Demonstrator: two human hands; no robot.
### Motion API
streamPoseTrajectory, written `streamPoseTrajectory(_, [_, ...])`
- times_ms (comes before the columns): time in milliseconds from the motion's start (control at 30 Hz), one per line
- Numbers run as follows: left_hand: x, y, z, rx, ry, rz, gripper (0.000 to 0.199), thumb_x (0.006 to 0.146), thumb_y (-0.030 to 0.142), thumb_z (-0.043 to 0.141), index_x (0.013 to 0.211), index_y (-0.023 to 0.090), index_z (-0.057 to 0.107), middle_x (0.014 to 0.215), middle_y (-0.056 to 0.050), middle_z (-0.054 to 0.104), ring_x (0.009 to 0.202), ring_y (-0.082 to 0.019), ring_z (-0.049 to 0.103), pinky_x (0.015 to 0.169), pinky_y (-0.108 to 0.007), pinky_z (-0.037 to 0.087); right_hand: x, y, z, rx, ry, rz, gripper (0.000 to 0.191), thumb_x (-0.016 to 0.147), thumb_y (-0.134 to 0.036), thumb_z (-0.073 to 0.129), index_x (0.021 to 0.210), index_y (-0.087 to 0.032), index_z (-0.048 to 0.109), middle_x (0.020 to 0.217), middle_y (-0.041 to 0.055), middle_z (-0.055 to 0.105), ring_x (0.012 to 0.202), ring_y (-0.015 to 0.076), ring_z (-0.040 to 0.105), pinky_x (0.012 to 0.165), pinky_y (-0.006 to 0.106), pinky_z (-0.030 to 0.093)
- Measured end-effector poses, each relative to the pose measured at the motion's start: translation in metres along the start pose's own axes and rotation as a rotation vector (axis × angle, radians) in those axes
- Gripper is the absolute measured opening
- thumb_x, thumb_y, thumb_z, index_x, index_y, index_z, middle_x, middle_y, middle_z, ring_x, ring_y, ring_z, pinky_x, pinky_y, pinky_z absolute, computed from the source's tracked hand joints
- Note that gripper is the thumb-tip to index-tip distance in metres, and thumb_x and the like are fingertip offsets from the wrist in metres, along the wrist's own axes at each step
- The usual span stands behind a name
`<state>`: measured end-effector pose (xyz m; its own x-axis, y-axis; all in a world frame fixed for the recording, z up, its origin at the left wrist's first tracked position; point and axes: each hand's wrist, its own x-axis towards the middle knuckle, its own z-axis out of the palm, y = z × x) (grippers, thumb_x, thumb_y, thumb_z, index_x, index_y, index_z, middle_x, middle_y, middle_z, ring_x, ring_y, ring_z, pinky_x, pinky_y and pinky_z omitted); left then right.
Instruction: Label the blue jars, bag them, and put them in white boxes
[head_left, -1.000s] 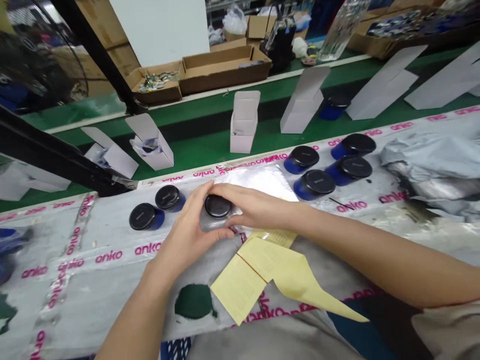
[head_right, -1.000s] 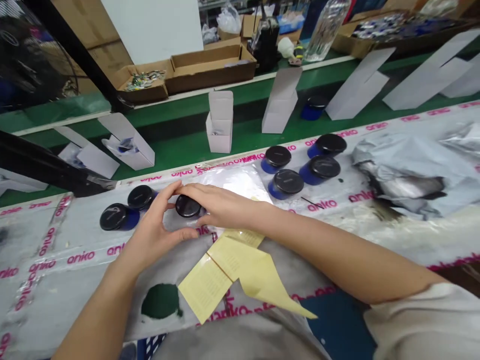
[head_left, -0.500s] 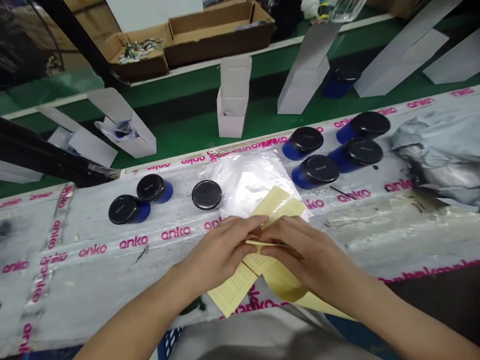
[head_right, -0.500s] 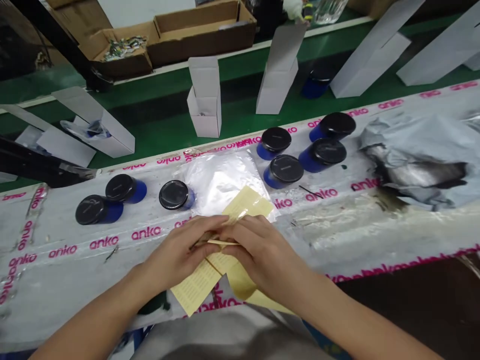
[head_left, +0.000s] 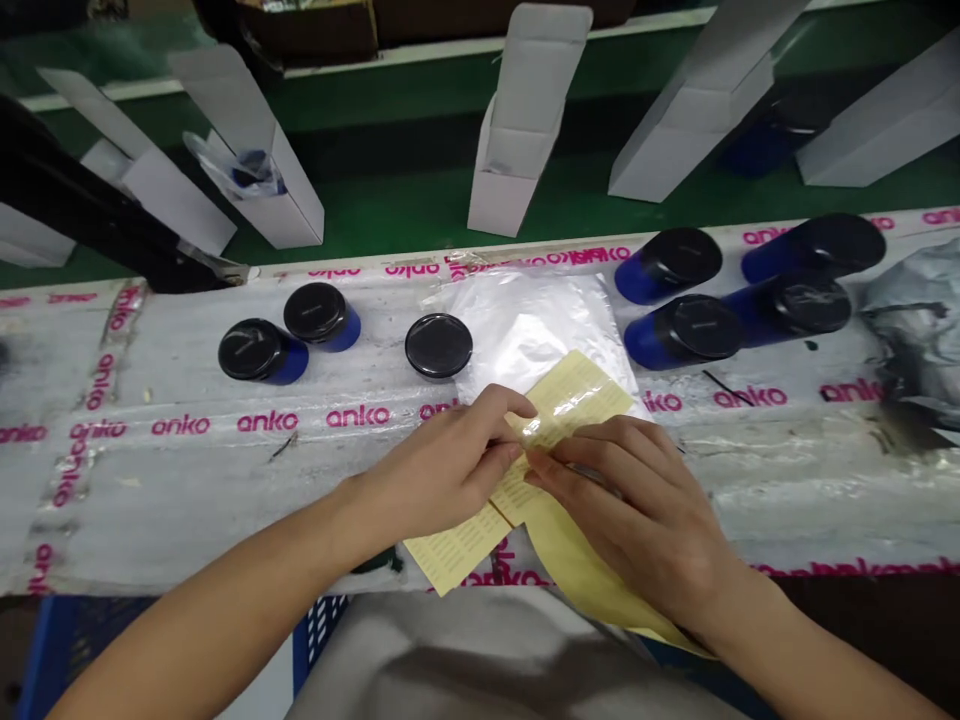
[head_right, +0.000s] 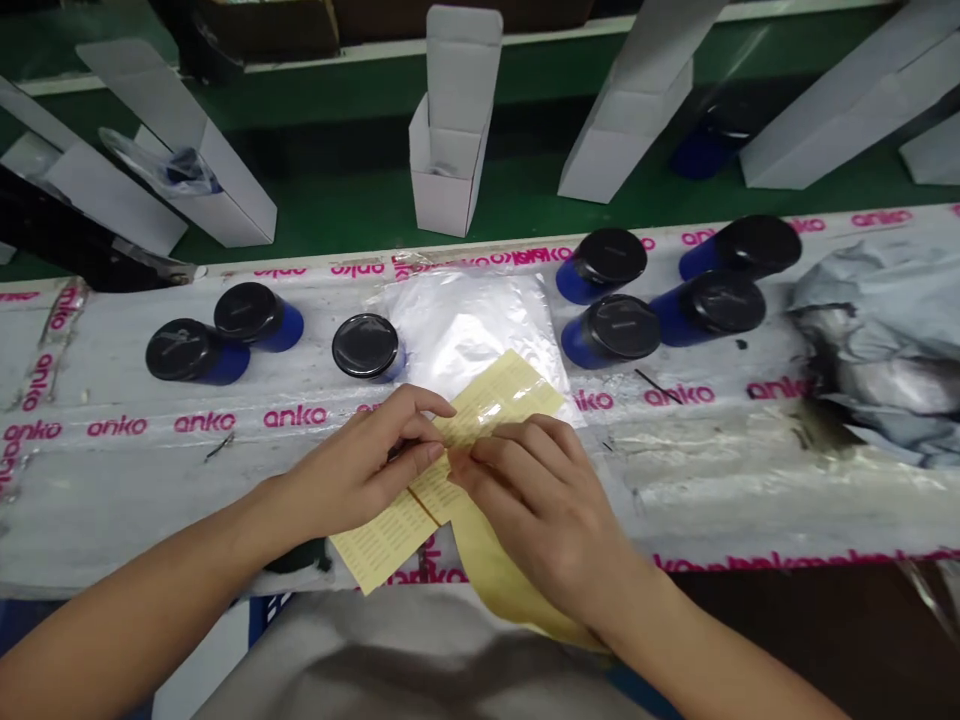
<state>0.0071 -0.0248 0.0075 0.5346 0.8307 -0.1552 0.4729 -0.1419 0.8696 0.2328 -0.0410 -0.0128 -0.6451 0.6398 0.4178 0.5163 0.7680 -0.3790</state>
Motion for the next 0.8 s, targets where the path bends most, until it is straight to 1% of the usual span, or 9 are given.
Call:
streamPoseTrajectory(100, [0.001, 0.002, 0.0, 0.015, -0.015, -0.01, 0.024, 0.1, 0.02, 0.042, 0.124, 0.022, 0.045, 0.085, 0.0, 0.07, 0.076, -0.018, 0.067, 0.069, -0.03, 0.047, -0.001, 0.0, -0.001, 0.001, -0.017, -0.005, 0.037, 0.091, -0.002, 0.062, 0.117, -0.028, 0.065, 0.102, 0.0079, 0.072, 0.096, 0.0268, 0.066, 0.08, 0.047, 0.05])
streamPoseTrajectory(200, [0.002, 0.001, 0.0, 0.029, -0.033, -0.002, 0.02, 0.102, 0.021, 0.041, 0.12, 0.022, 0.049, 0.096, -0.003, 0.072, 0.085, -0.019, 0.068, 0.072, -0.03, 0.049, 0.002, -0.003, 0.0, 0.078, 0.014, 0.059, 0.035, 0.091, -0.001, 0.061, 0.113, -0.028, 0.065, 0.104, 0.008, 0.069, 0.095, 0.0251, 0.066, 0.078, 0.044, 0.052])
streamPoseTrajectory(333, [0.003, -0.002, 0.002, 0.05, -0.014, 0.02, 0.019, 0.103, 0.02, 0.042, 0.119, 0.022, 0.051, 0.113, -0.007, 0.072, 0.1, -0.022, 0.069, 0.08, -0.033, 0.051, 0.003, -0.005, 0.002, 0.241, 0.042, 0.249, 0.023, 0.094, -0.007, 0.062, 0.102, -0.029, 0.065, 0.099, 0.0058, 0.063, 0.09, 0.0218, 0.066, 0.072, 0.037, 0.057])
streamPoseTrajectory(433, [0.001, -0.003, 0.001, 0.048, -0.023, 0.033, 0.019, 0.103, 0.021, 0.041, 0.118, 0.022, 0.052, 0.108, -0.007, 0.073, 0.096, -0.021, 0.07, 0.077, -0.032, 0.052, 0.005, -0.004, 0.0, 0.339, 0.059, 0.401, 0.018, 0.094, -0.013, 0.064, 0.099, -0.03, 0.067, 0.099, 0.0044, 0.062, 0.09, 0.021, 0.067, 0.071, 0.034, 0.059])
streamPoseTrajectory(500, [0.0, -0.003, -0.001, 0.023, -0.045, 0.026, 0.024, 0.101, 0.02, 0.041, 0.123, 0.023, 0.051, 0.108, -0.006, 0.074, 0.094, -0.021, 0.071, 0.074, -0.031, 0.052, 0.008, -0.003, -0.001, 0.389, 0.053, 0.454, 0.018, 0.094, -0.015, 0.065, 0.1, -0.031, 0.069, 0.1, 0.004, 0.063, 0.093, 0.0212, 0.067, 0.074, 0.034, 0.06])
streamPoseTrajectory(600, [-0.002, 0.0, -0.003, -0.035, -0.063, -0.014, 0.043, 0.091, 0.02, 0.054, 0.133, 0.027, 0.048, 0.12, -0.006, 0.072, 0.099, -0.022, 0.072, 0.076, -0.031, 0.055, 0.011, -0.002, -0.003, 0.428, 0.017, 0.462, 0.017, 0.094, -0.016, 0.065, 0.1, -0.031, 0.071, 0.101, 0.0042, 0.064, 0.094, 0.0208, 0.068, 0.075, 0.033, 0.061])
streamPoseTrajectory(667, [-0.003, 0.002, -0.003, -0.078, -0.056, -0.036, 0.054, 0.085, 0.023, 0.065, 0.135, 0.029, 0.048, 0.122, -0.006, 0.072, 0.103, -0.024, 0.072, 0.08, -0.033, 0.056, 0.012, -0.002, -0.003, 0.413, 0.007, 0.433, 0.017, 0.094, -0.015, 0.065, 0.1, -0.031, 0.071, 0.103, 0.0045, 0.064, 0.096, 0.0203, 0.067, 0.077, 0.033, 0.061])
streamPoseTrajectory(733, [-0.001, 0.003, 0.0, -0.129, -0.035, -0.044, 0.056, 0.083, 0.028, 0.072, 0.134, 0.029, 0.05, 0.118, -0.005, 0.074, 0.105, -0.026, 0.072, 0.083, -0.035, 0.057, 0.011, -0.002, -0.002, 0.374, 0.009, 0.388, 0.019, 0.094, -0.013, 0.065, 0.101, -0.03, 0.07, 0.105, 0.0048, 0.063, 0.098, 0.0201, 0.067, 0.08, 0.033, 0.061])
streamPoseTrajectory(800, [0.0, 0.003, 0.004, -0.163, -0.001, -0.049, 0.051, 0.085, 0.03, 0.073, 0.131, 0.029, 0.051, 0.115, -0.004, 0.075, 0.106, -0.026, 0.072, 0.084, -0.036, 0.056, 0.01, -0.002, 0.0, 0.326, 0.018, 0.341, 0.02, 0.094, -0.011, 0.064, 0.102, -0.029, 0.069, 0.105, 0.0052, 0.062, 0.098, 0.0204, 0.066, 0.08, 0.034, 0.06])
